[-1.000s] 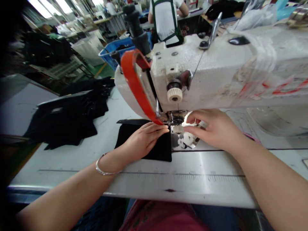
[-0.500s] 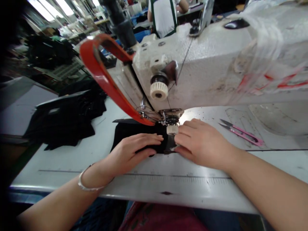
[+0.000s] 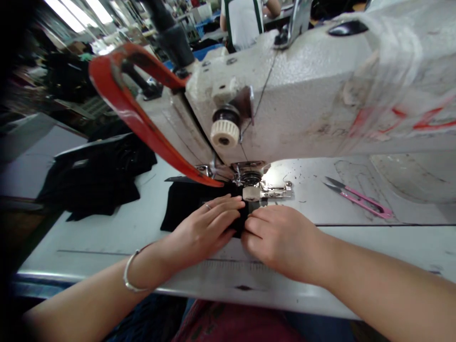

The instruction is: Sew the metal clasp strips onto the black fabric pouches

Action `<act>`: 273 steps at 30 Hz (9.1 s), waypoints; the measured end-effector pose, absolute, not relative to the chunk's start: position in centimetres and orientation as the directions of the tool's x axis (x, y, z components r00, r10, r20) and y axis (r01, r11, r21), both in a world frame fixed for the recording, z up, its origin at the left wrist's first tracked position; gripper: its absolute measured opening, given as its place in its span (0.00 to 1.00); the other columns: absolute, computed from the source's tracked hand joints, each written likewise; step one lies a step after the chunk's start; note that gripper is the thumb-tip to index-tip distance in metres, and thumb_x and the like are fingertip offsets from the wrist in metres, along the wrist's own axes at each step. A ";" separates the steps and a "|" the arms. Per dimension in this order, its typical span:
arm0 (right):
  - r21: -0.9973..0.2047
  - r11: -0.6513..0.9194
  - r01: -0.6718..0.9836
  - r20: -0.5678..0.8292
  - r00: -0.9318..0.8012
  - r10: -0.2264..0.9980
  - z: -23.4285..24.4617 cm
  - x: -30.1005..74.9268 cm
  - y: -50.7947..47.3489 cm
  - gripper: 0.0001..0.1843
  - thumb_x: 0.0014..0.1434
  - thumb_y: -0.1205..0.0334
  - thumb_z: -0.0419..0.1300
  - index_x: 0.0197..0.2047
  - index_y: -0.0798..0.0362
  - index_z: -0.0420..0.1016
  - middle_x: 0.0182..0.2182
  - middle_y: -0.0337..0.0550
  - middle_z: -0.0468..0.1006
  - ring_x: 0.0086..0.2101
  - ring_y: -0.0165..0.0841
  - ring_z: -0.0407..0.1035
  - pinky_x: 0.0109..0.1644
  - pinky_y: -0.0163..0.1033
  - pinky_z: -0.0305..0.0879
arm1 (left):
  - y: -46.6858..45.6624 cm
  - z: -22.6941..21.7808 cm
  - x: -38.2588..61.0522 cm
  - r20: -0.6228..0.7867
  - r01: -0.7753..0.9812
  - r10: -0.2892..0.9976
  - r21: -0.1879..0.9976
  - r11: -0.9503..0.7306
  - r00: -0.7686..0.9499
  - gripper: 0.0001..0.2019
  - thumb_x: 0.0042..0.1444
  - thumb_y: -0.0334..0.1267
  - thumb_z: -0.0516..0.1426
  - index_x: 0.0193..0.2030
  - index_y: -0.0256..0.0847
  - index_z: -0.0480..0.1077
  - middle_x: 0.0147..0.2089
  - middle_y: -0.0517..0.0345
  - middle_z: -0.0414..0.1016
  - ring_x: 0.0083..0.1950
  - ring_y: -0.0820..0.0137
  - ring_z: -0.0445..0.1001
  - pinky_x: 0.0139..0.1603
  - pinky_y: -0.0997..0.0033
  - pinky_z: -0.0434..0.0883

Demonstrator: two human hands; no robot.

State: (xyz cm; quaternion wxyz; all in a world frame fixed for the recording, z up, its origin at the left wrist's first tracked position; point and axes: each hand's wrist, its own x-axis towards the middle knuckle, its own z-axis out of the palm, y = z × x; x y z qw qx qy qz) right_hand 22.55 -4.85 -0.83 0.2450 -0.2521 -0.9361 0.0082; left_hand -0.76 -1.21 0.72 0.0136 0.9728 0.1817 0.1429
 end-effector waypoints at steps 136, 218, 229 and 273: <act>-0.069 0.679 0.731 0.293 -0.636 0.714 -0.4 22.7 -2.9 0.17 0.64 0.64 0.56 0.55 0.50 0.74 0.42 0.43 0.79 0.42 0.42 0.70 0.45 0.48 0.49 | 3.1 2.2 -0.4 0.190 0.500 0.571 0.320 -0.805 0.799 0.11 0.65 0.30 0.56 0.51 0.40 0.77 0.56 0.52 0.80 0.60 0.63 0.76 0.65 0.55 0.72; -0.910 0.183 0.373 0.079 -0.277 0.958 1.0 18.9 -11.4 0.15 0.59 0.75 0.53 0.44 0.50 0.75 0.34 0.39 0.80 0.33 0.34 0.72 0.36 0.38 0.67 | -8.3 4.7 -3.9 0.048 0.645 0.672 0.239 -0.726 0.739 0.47 0.52 0.38 0.64 0.76 0.35 0.47 0.75 0.39 0.57 0.75 0.47 0.55 0.73 0.40 0.62; -0.310 0.712 0.630 0.496 -0.532 0.687 -1.3 20.0 -10.8 0.12 0.67 0.73 0.55 0.47 0.59 0.79 0.49 0.52 0.78 0.51 0.44 0.69 0.56 0.51 0.68 | -6.9 5.7 -4.5 0.102 0.610 0.629 0.166 -0.775 0.771 0.37 0.48 0.15 0.47 0.67 0.36 0.64 0.61 0.47 0.74 0.60 0.59 0.71 0.64 0.53 0.72; -0.361 0.720 0.592 0.582 -0.460 0.671 -2.7 20.7 -15.6 0.08 0.66 0.73 0.58 0.46 0.60 0.78 0.39 0.47 0.79 0.42 0.39 0.70 0.50 0.48 0.68 | -10.9 0.6 -1.0 0.337 0.452 0.547 0.322 -0.832 0.766 0.10 0.68 0.24 0.54 0.53 0.32 0.72 0.42 0.53 0.76 0.43 0.68 0.71 0.50 0.65 0.73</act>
